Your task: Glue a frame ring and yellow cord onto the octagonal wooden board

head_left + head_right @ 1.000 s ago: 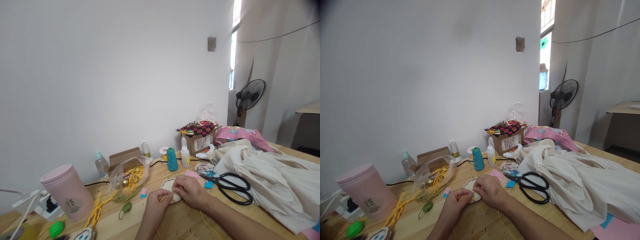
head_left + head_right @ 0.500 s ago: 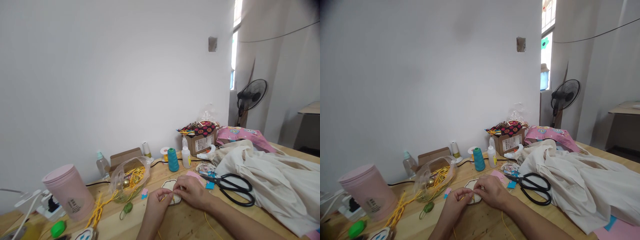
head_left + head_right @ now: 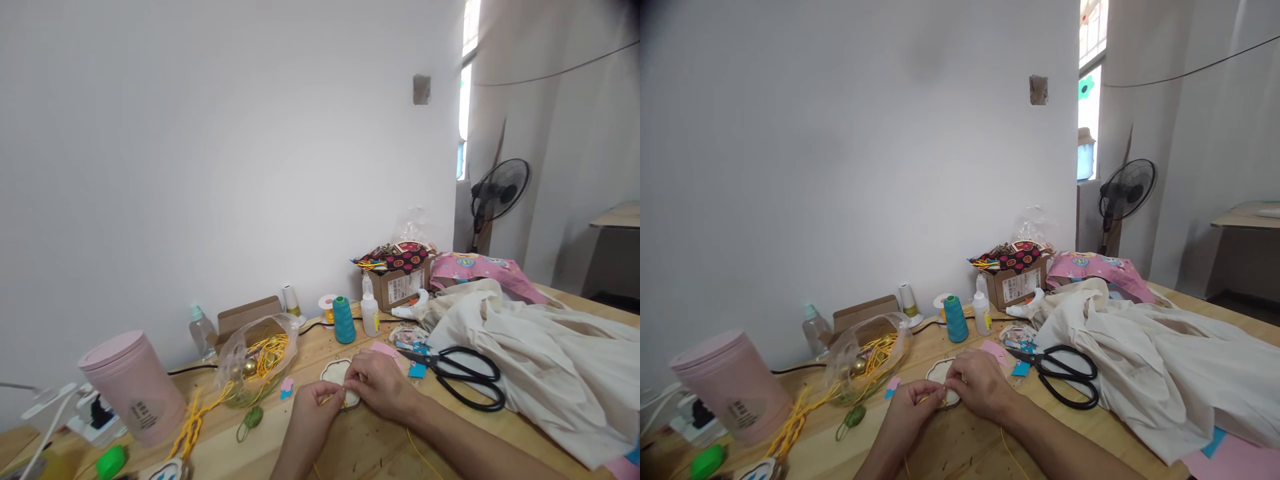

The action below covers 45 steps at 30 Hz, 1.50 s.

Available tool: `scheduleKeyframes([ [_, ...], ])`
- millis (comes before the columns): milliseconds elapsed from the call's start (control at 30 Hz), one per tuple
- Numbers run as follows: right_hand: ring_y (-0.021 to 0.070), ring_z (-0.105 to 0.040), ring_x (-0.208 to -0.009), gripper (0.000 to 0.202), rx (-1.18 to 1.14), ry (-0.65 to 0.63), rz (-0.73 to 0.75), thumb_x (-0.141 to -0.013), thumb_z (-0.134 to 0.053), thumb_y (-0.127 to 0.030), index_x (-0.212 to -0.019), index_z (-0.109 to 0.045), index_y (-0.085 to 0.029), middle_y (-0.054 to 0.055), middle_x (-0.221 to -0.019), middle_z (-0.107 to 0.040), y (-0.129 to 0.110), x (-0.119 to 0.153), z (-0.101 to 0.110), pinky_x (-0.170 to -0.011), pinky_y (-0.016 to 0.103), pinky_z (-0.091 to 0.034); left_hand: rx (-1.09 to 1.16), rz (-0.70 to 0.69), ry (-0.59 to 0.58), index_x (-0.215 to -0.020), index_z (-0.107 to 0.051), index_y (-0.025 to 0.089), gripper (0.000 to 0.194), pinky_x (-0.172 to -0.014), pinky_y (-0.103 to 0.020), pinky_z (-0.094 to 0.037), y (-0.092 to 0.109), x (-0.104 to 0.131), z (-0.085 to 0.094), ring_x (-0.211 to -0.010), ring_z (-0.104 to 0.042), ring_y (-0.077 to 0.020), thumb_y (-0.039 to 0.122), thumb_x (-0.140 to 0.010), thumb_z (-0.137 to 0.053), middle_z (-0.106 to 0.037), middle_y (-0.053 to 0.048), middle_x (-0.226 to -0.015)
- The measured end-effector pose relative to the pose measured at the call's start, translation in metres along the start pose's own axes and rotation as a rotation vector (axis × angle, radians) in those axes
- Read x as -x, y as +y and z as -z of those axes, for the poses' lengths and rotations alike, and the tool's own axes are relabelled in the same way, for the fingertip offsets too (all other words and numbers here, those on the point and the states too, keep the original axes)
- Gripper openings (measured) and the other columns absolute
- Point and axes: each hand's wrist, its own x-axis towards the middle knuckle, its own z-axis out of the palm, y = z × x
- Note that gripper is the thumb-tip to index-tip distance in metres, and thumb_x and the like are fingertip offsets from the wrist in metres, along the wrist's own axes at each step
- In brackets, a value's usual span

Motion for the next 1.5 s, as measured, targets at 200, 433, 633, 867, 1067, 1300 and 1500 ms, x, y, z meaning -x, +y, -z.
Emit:
scheduleKeyframes([
  [200,0.0110,-0.050,-0.066,0.009,-0.031,0.009,-0.004,-0.072,-0.054,-0.024,-0.068,-0.060,-0.018,-0.001,-0.066,-0.059,0.001,-0.001,0.001,-0.057,0.019,-0.032,0.168,0.023,-0.026,-0.071,-0.068,0.009,0.026,-0.058,-0.024,-0.040,-0.003,-0.001,0.002,-0.061,-0.057,-0.0172,0.030,-0.061,-0.055,-0.066,-0.004,-0.059],
  [433,0.0105,-0.050,-0.065,0.011,-0.058,0.010,0.043,-0.073,-0.054,-0.025,-0.068,-0.059,-0.017,-0.001,-0.065,-0.057,0.002,0.000,0.000,-0.057,0.019,-0.032,0.150,0.013,-0.024,-0.073,-0.068,0.010,0.025,-0.059,-0.025,-0.041,-0.007,-0.003,0.003,-0.061,-0.056,-0.0174,0.028,-0.062,-0.056,-0.066,-0.004,-0.057],
  [633,0.0108,-0.049,-0.065,0.012,-0.059,0.010,0.051,-0.074,-0.053,-0.025,-0.068,-0.059,-0.017,-0.001,-0.065,-0.058,0.003,0.000,0.000,-0.057,0.020,-0.032,0.135,-0.005,-0.042,-0.074,-0.068,0.010,0.025,-0.060,-0.025,-0.041,-0.008,-0.003,0.003,-0.063,-0.057,-0.0177,0.029,-0.063,-0.056,-0.067,-0.004,-0.060],
  [867,0.0111,-0.050,-0.064,0.008,-0.014,0.003,-0.033,-0.071,-0.054,-0.021,-0.067,-0.060,-0.017,-0.001,-0.064,-0.059,0.000,-0.002,0.003,-0.056,0.020,-0.031,0.139,0.005,-0.037,-0.072,-0.068,0.010,0.027,-0.061,-0.026,-0.042,-0.009,-0.005,0.002,-0.065,-0.057,-0.0186,0.032,-0.062,-0.056,-0.067,-0.004,-0.060],
  [1067,0.0114,-0.050,-0.066,0.008,-0.045,0.008,-0.045,-0.070,-0.054,-0.022,-0.068,-0.061,-0.018,-0.001,-0.065,-0.059,0.001,-0.002,0.001,-0.057,0.020,-0.033,0.126,0.060,0.057,-0.067,-0.065,0.011,0.022,-0.055,-0.023,-0.041,-0.007,-0.004,0.001,-0.057,-0.056,-0.0158,0.030,-0.057,-0.060,-0.065,-0.002,-0.059],
  [1300,0.0114,-0.050,-0.065,0.009,-0.074,-0.001,0.007,-0.072,-0.054,-0.023,-0.068,-0.061,-0.017,0.000,-0.065,-0.059,0.001,-0.001,0.000,-0.058,0.020,-0.033,0.029,0.074,0.061,-0.063,-0.066,0.010,0.021,-0.052,-0.023,-0.038,0.001,0.000,0.002,-0.054,-0.054,-0.0152,0.029,-0.056,-0.058,-0.063,-0.001,-0.054],
  [1500,0.0109,-0.050,-0.064,0.006,-0.009,-0.016,-0.003,-0.070,-0.056,-0.020,-0.066,-0.061,-0.018,-0.001,-0.064,-0.059,-0.001,-0.001,0.000,-0.057,0.020,-0.031,-0.013,0.063,0.079,-0.060,-0.067,0.011,0.017,-0.058,-0.024,-0.040,0.002,0.000,0.001,-0.059,-0.056,-0.0173,0.024,-0.054,-0.058,-0.066,-0.003,-0.058],
])
